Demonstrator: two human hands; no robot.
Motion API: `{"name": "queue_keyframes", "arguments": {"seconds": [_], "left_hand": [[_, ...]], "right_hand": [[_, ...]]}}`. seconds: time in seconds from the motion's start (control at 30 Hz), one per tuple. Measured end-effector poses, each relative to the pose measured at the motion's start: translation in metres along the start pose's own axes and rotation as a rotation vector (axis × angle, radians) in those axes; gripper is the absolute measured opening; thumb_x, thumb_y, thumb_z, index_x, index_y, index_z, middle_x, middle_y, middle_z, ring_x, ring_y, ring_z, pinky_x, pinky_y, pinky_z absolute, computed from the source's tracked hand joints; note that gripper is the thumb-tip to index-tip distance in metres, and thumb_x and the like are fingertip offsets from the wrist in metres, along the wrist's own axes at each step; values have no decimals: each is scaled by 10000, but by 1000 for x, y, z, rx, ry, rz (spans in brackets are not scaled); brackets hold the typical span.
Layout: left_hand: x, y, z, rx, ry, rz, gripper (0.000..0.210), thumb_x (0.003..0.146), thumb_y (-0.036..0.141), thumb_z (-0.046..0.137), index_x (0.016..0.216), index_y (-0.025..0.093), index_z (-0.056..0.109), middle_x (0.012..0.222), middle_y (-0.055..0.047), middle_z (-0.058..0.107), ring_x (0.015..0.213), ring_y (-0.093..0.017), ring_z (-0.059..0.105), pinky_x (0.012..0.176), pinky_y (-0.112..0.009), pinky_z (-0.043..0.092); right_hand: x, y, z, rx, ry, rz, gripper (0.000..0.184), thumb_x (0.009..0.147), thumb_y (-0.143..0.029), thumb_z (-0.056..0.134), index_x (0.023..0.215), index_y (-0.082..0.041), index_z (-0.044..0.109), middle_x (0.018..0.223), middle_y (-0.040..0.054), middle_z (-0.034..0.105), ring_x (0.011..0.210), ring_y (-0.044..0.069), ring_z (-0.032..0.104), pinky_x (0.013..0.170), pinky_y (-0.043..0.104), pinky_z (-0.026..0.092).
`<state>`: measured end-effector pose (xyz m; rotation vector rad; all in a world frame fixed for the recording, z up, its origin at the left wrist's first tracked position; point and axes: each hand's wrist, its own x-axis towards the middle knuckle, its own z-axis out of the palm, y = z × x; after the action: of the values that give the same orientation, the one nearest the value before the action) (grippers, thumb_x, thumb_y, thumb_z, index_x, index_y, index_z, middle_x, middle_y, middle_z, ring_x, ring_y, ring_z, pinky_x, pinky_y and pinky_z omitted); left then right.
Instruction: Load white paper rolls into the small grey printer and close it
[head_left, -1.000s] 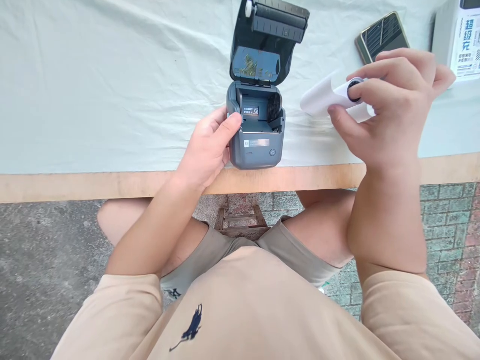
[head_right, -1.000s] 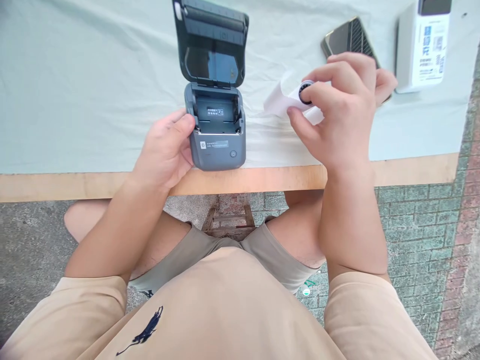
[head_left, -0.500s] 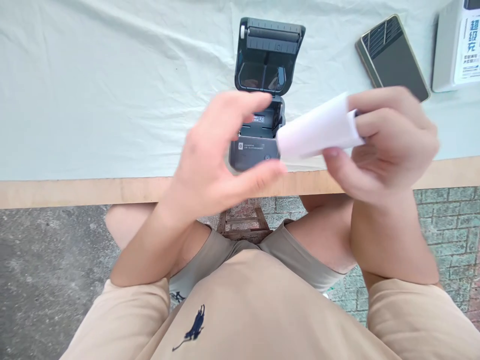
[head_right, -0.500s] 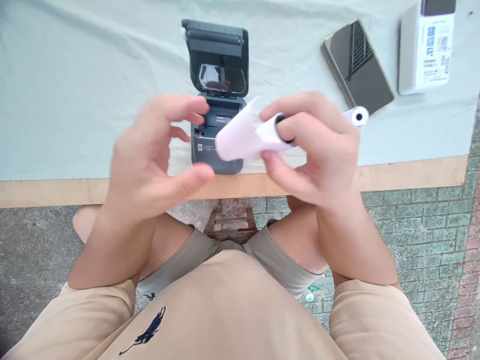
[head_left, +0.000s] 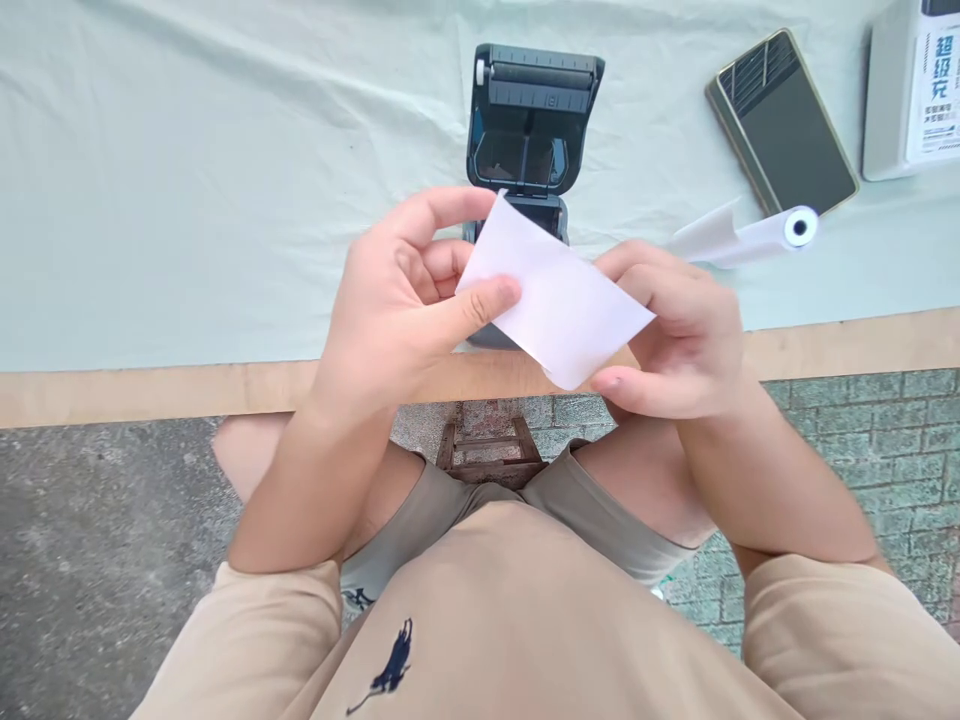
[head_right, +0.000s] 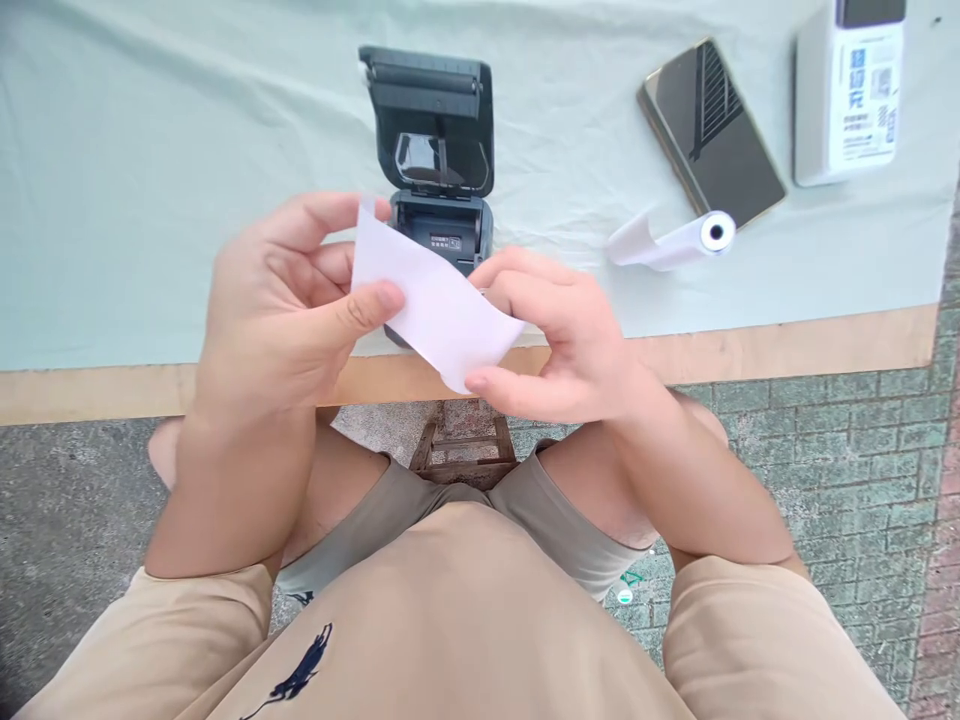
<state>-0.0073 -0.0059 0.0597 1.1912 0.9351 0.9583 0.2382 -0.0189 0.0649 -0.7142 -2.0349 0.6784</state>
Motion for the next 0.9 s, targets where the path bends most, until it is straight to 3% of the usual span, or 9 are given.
{"name": "queue_keyframes", "arguments": {"seconds": [0.17,0.3,0.5,0.73,0.9], "left_hand": [[-1,8,-5,-28,35,0,658,819,599,1010,1312,293,699,1037,-7,908,1008,-301,892,888,-441,736],[0,6,-8,-60,53,31,682,831,613,995,1338,266,700,1039,-27,902,1061,-330,884,921,-451,707],[2,0,-8,-126,88,102,604,803,482,1048,1257,229,740,992,-30,910,921,-278,879,829,-421,694],[3,9,-11,-206,118,5,711,737,430,1089,1234,263,609,842,19,895,737,-239,869,720,-391,692],[-1,7,-14,-134,12,-114,797,735,454,1088,1339,285,597,825,47,878,783,-236,878,696,-350,688]], "right_hand": [[-1,0,-3,139,-9,54,361,1010,-554,767,1019,-262,554,1046,31,725,919,200,733,751,395,614],[-4,1,1,151,4,86,472,927,-583,866,1116,-293,546,1070,21,685,949,201,707,775,389,615],[-4,3,6,-72,56,50,428,898,-376,839,1151,-301,502,1085,27,674,999,209,711,789,386,605],[0,-1,9,-23,147,61,371,914,-455,790,1175,-329,559,1092,5,715,998,208,730,787,403,621],[-4,-5,12,48,106,72,452,965,-534,771,1326,-347,573,1194,29,737,1025,201,754,809,387,676]]}}
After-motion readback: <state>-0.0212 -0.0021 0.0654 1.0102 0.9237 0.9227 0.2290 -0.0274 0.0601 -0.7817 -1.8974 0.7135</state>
